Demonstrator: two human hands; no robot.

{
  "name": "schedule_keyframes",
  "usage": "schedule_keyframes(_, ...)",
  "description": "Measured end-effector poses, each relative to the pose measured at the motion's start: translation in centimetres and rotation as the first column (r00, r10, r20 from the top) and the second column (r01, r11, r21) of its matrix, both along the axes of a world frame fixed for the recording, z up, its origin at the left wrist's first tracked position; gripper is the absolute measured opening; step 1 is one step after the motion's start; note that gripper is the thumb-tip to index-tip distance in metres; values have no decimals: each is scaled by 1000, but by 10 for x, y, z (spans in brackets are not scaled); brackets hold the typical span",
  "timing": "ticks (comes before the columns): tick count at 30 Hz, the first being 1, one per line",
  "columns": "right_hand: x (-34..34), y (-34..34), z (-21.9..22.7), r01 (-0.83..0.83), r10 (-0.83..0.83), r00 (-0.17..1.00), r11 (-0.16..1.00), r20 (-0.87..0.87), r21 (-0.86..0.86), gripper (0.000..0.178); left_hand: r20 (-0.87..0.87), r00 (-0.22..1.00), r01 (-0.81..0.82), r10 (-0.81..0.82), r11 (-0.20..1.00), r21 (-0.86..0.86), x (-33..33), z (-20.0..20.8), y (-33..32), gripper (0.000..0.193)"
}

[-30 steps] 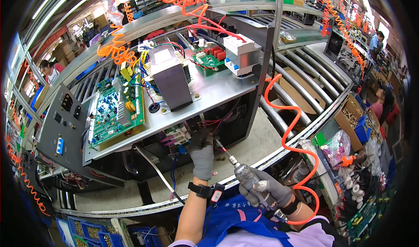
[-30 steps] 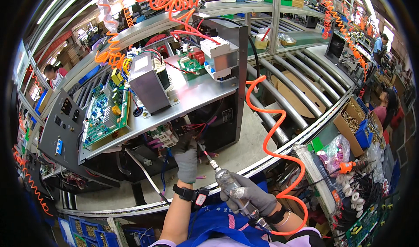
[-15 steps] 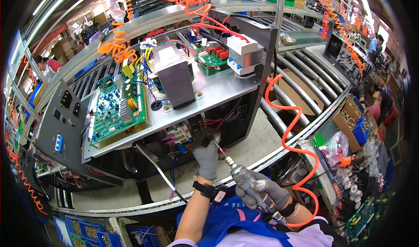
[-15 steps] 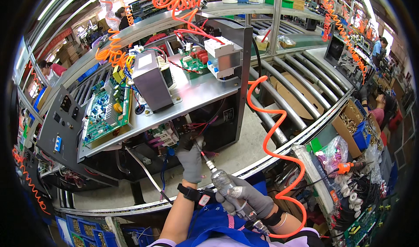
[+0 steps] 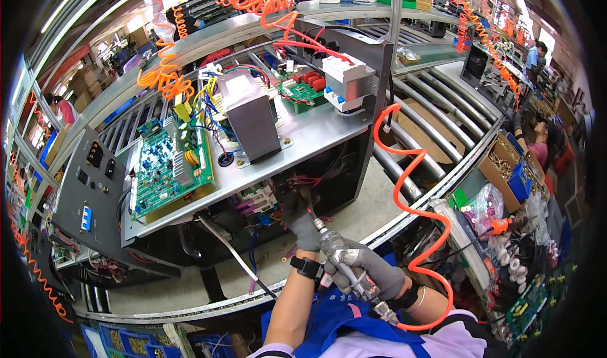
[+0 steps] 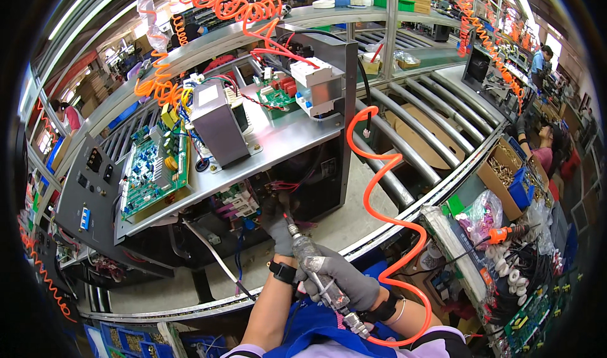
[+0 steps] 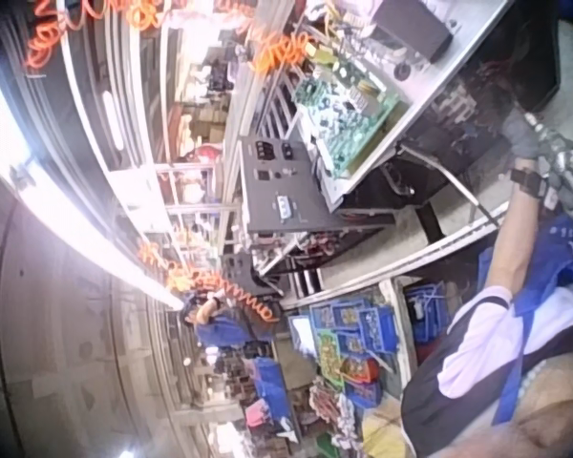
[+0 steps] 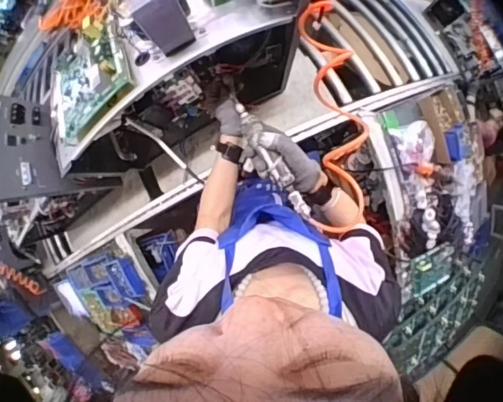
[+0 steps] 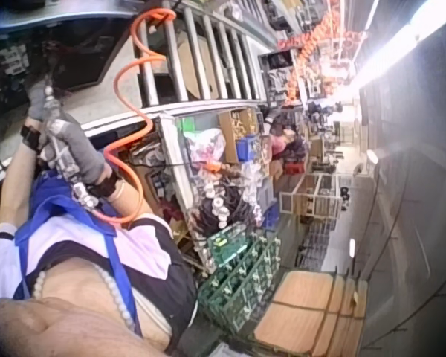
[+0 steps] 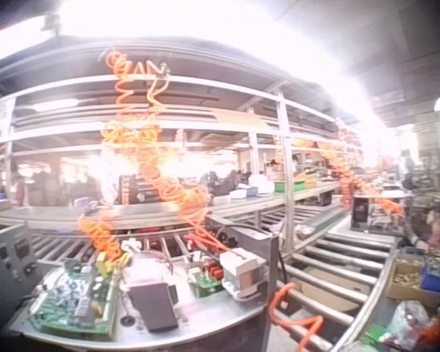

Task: Assembling and wiring components inside an electronic housing using an electric screwdriver.

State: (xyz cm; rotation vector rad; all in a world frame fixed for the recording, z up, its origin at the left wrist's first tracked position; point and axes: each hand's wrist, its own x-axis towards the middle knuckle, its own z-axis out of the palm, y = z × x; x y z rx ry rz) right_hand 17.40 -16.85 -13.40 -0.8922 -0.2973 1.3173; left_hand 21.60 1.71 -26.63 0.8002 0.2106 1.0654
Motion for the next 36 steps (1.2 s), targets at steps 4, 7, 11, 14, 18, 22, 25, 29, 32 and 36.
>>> schedule_keyframes(4,5,0,3,7,-6,1000,999,17,-46,36,-97,995,-3,-14,984,-180,-3,11,-1,16)
schedule_keyframes(7,8,-1,4,-18,18,1000,998,1,-58,35,-159,987,-22,-12,977,-213,-3,20,-4,17)
schedule_keyframes(11,12,0,5,-62,63,998,996,11,-69,30,-85,996,-9,-5,987,-161,-8,22,-2,20)
schedule_keyframes(14,18,2,7,-58,61,998,991,23,-117,28,-259,965,-55,-26,953,-299,-9,38,-8,24)
schedule_keyframes(18,18,-2,-1,-9,3,977,1000,-214,-28,35,-276,959,1,-65,974,-227,-8,20,-1,24)
schedule_keyframes(22,13,2,-3,136,192,594,933,-781,333,50,-296,952,42,-78,991,-128,-7,2,1,24)
schedule_keyframes(25,10,7,-30,52,277,682,905,-677,423,50,-310,946,78,-92,995,-59,-3,-10,1,24)
schedule_keyframes(29,-14,14,-24,46,-46,991,999,-125,0,47,-323,939,137,-118,990,36,-27,-38,6,25)
schedule_keyframes(32,-22,20,-19,89,-89,995,996,-46,5,52,-328,934,183,-141,978,101,-42,-68,4,25)
schedule_keyframes(36,-17,18,-22,55,-55,998,998,18,-21,55,-345,924,237,-167,956,174,-45,-93,5,25)
